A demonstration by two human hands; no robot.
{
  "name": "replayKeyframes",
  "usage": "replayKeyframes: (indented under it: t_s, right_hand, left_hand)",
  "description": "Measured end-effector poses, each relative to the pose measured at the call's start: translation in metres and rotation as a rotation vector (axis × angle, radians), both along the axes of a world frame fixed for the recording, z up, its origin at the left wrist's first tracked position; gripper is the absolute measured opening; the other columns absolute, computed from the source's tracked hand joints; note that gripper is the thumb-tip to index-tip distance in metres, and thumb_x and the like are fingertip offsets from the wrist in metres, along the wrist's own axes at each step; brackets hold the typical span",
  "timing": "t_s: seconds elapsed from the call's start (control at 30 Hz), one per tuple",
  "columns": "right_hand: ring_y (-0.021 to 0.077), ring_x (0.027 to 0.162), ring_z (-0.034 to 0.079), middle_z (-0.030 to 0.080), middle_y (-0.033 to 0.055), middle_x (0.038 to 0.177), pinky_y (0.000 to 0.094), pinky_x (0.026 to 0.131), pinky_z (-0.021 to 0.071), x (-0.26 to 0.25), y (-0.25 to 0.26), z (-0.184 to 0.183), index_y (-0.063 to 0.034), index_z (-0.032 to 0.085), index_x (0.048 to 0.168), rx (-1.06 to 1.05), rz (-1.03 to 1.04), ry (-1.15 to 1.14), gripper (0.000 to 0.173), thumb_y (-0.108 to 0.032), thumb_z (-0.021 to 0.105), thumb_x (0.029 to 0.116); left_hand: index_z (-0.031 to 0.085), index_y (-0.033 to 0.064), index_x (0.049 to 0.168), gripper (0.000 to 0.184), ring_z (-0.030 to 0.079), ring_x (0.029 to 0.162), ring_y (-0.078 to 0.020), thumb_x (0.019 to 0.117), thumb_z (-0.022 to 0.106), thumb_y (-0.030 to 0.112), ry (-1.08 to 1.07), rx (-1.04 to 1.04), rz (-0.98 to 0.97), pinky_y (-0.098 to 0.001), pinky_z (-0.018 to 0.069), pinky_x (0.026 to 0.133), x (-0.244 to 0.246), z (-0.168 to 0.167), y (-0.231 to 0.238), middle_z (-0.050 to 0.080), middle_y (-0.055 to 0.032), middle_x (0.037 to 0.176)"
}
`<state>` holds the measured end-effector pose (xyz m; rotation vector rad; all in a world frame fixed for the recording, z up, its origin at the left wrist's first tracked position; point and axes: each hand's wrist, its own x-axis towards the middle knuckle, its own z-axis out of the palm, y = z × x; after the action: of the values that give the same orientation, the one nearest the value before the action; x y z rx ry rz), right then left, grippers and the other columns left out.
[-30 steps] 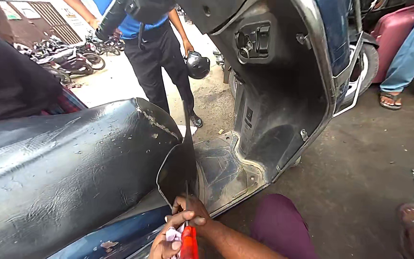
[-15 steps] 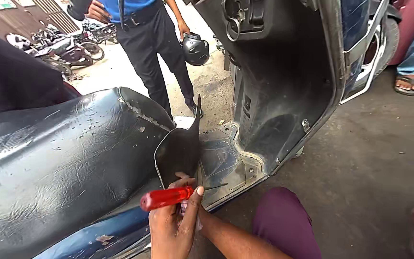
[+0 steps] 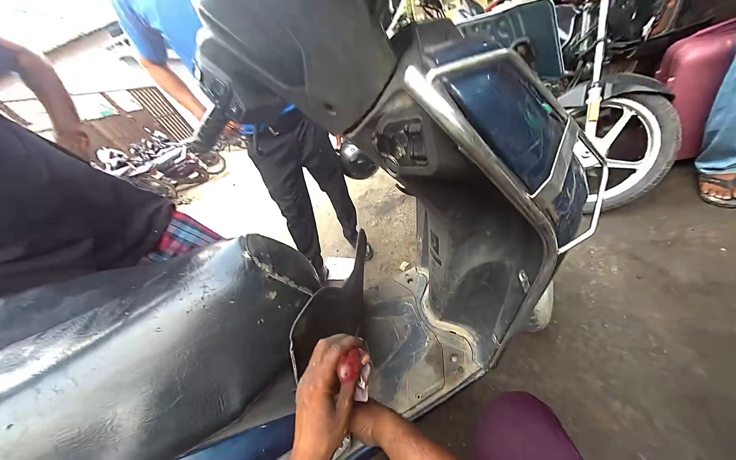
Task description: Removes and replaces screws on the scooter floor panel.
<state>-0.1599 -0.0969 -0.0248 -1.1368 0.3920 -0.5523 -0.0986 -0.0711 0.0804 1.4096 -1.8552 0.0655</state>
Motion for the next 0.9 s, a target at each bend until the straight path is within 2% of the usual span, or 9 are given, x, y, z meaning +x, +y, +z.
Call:
replayKeyframes:
  t_s: [0.07,0.2,0.3,0.4,0.5,0.6,0.67,0.8,0.9]
  right_hand:
    - [0.0060,0.102,0.064,0.067,0.0042,0.111,0.0264,0.092,0.0543,-0.012,0.006,0.021,-0.0028,0.057,0.129,0.305,-0.145,-0.087,0.027,-0.008,0.055,0.1023]
    - [0.0180,0.100,0.064,0.066,0.0101,0.110,0.0397,0.088,0.0553,0.004,0.007,0.026,-0.0064,0.056,0.126,0.695,-0.412,-0.172,0.022,-0.017,0.046,0.1101]
    - [0.0247,0.104,0.066,0.067,0.0159,0.115,0.0461,0.088,0.0558,0.012,0.006,0.024,-0.0047,0.056,0.130,0.726,-0.688,-0.145,0.026,-0.014,0.053,0.1059]
    - [0.0267,0.081,0.066,0.067,0.0173,0.091,0.0448,0.068,0.0557,-0.003,-0.008,0.035,0.0002,0.060,0.108,0.803,-0.825,-0.203,0.018,-0.011,0.056,0.0950]
    - [0.0300,0.104,0.065,0.064,0.0188,0.121,0.0481,0.083,0.0544,-0.026,-0.035,0.041,-0.0059,0.048,0.140,0.816,-0.741,-0.243,0.044,-0.035,0.051,0.1061]
    - [0.0320,0.101,0.069,0.066,0.0222,0.118,0.0492,0.084,0.0586,-0.027,-0.068,0.038,-0.0023,0.050,0.138,0.826,-0.940,-0.088,0.038,-0.027,0.051,0.1085]
    - [0.0335,0.108,0.066,0.064,0.0238,0.122,0.0518,0.091,0.0561,-0.026,-0.094,0.025,-0.0007,0.051,0.139,0.771,-1.015,0.033,0.038,-0.022,0.054,0.1065]
    - [0.0332,0.121,0.059,0.062,0.0231,0.130,0.0535,0.101,0.0479,-0.008,-0.114,-0.005,0.0006,0.053,0.139,0.602,-0.803,0.140,0.041,-0.022,0.058,0.1048]
    - [0.0226,0.128,0.058,0.061,0.0196,0.138,0.0406,0.111,0.0480,0.020,-0.090,-0.037,0.0037,0.048,0.145,0.223,-0.706,-0.023,0.046,-0.020,0.053,0.1058]
  left_hand:
    - [0.073,0.0187,0.121,0.025,0.068,0.115,-0.0148,0.1008,0.060,0.028,-0.064,-0.001,-0.005,-0.0355,0.0609,0.095,0.009,-0.018,-0.001,0.070,-0.0028,0.124]
    - [0.073,0.0214,0.120,0.025,0.066,0.119,-0.0122,0.1010,0.058,0.024,-0.083,0.045,0.047,-0.0330,0.0597,0.098,0.024,-0.046,-0.010,0.069,-0.0007,0.128]
    - [0.073,0.0257,0.120,0.028,0.063,0.124,-0.0138,0.0985,0.055,0.023,-0.161,0.124,0.138,-0.0368,0.0567,0.103,0.031,-0.056,-0.013,0.068,0.0015,0.131]
    - [0.074,0.0287,0.120,0.031,0.063,0.127,-0.0199,0.0968,0.054,0.025,-0.363,0.123,0.201,-0.0463,0.0497,0.110,0.033,-0.067,-0.017,0.069,0.0029,0.133]
    - [0.073,0.0286,0.122,0.034,0.062,0.129,-0.0219,0.0984,0.050,0.024,-0.417,0.085,0.220,-0.0520,0.0427,0.117,0.029,-0.075,-0.017,0.069,0.0028,0.133]
    - [0.074,0.0272,0.122,0.033,0.062,0.129,-0.0194,0.1005,0.049,0.023,-0.370,0.053,0.234,-0.0507,0.0416,0.118,0.020,-0.079,-0.015,0.070,0.0032,0.132]
    - [0.073,0.0227,0.123,0.030,0.063,0.128,-0.0161,0.1030,0.051,0.026,-0.280,0.062,0.246,-0.0460,0.0456,0.116,0.013,-0.074,-0.012,0.071,0.0023,0.131]
    - [0.071,0.0093,0.123,0.030,0.069,0.116,-0.0123,0.1015,0.065,0.029,-0.035,0.037,0.231,-0.0340,0.0590,0.100,-0.007,-0.048,-0.009,0.073,-0.0047,0.124]
    - [0.067,0.0036,0.127,0.034,0.070,0.112,-0.0104,0.1030,0.063,0.028,-0.012,-0.036,0.198,-0.0311,0.0603,0.096,-0.031,-0.022,-0.015,0.073,-0.0066,0.121]
